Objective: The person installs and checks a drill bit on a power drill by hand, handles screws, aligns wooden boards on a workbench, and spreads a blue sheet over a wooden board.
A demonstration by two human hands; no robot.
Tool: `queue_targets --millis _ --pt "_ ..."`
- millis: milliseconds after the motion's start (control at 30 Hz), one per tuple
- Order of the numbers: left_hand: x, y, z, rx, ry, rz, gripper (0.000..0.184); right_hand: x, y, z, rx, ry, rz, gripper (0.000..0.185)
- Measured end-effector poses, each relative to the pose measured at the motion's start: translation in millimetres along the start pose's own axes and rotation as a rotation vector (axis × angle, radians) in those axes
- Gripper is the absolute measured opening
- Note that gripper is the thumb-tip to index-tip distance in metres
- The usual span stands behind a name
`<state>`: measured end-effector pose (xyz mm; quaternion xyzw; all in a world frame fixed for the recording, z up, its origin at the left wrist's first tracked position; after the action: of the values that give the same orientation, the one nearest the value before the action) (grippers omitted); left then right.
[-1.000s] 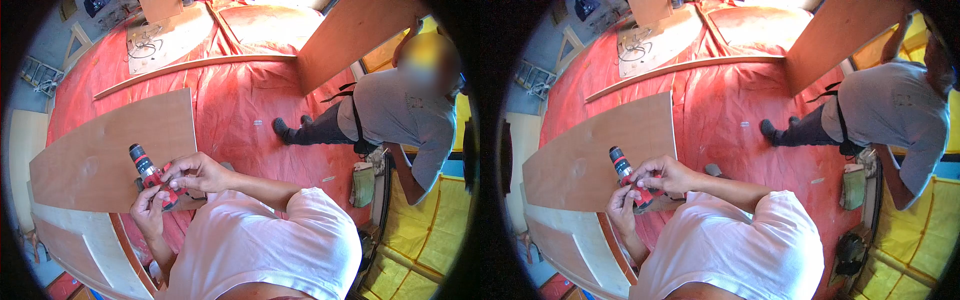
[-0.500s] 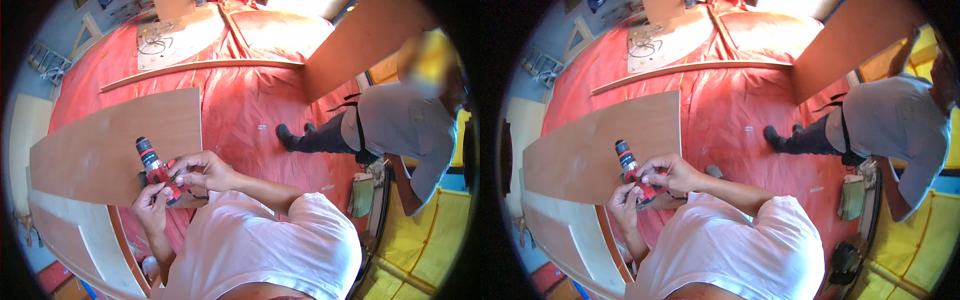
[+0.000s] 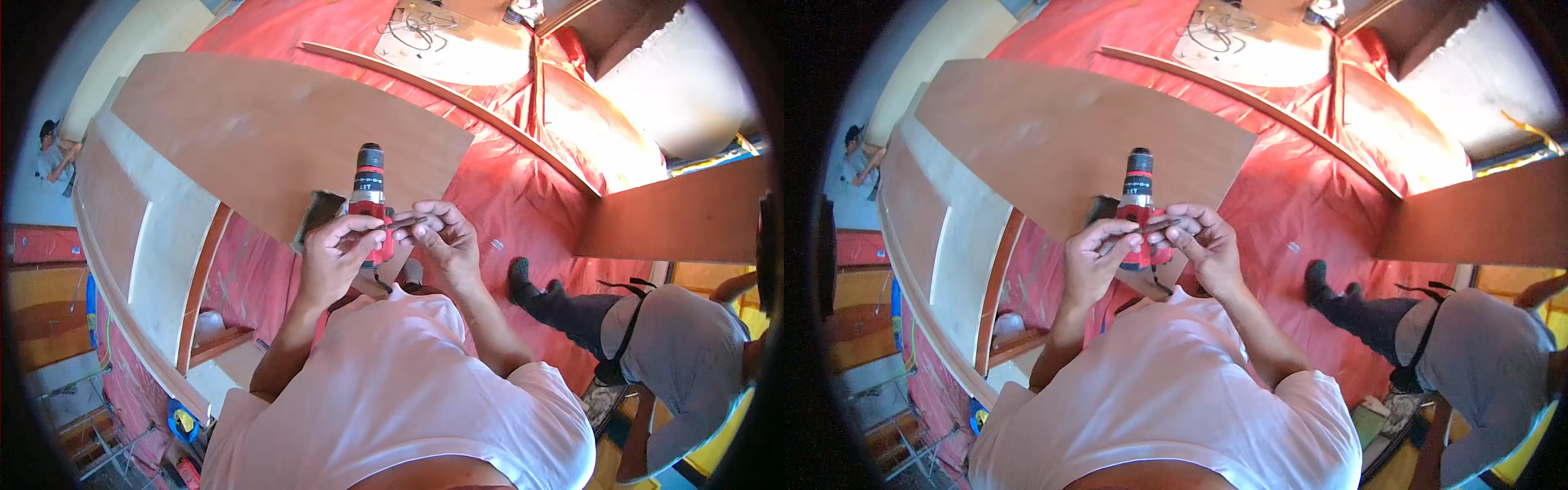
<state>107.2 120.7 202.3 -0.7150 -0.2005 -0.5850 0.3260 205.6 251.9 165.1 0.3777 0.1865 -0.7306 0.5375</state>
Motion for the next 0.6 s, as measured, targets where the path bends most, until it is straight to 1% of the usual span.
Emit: queue_targets --millis 67,233,333,433,533,600 --pt "-2.8 2.3 -1.9 0.023 0.02 -0.01 0.016 -1.1 -1.5 1.3 -0.005 -0.011 0.01 0.018" --pt "-6.6 6.5 -6.9 0.093 0.029 -0.013 0.014 4.4 -5.4 -0.6 -0.021 0.08 -0.016 0.018" --pt "-4.8 7.2 -6.6 0.107 0.107 -0.026 0.013 7.8 -6.6 -3.1 -0.017 0.102 -0.001 0.017" --pt "-5.6 7.6 -4.9 0.084 0.107 -0.047 0.014 5.1 -6.9 -2.9 -0.032 0.115 -0.005 0.016" --pt "-5.6 9.5 -3.5 0.069 0.077 -0.109 0.014 5.4 -6.3 -3.5 -0.024 0.09 -0.004 0.021" --pt "-6.1 9.2 -3.3 0.062 0.033 -0.11 0.014 -1.7 -5.3 2.6 -0.003 0.089 -0.049 0.022"
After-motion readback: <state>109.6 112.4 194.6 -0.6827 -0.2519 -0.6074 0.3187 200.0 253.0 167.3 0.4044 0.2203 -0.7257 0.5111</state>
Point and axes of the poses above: each hand's wrist, its own y-axis away from the middle knuckle, its own z-axis out of the palm, x = y × z, the point moved 4 cm from there along -y, towards the middle knuckle, and after that the axes turned 12 degrees about z, right-handed, at the moved point
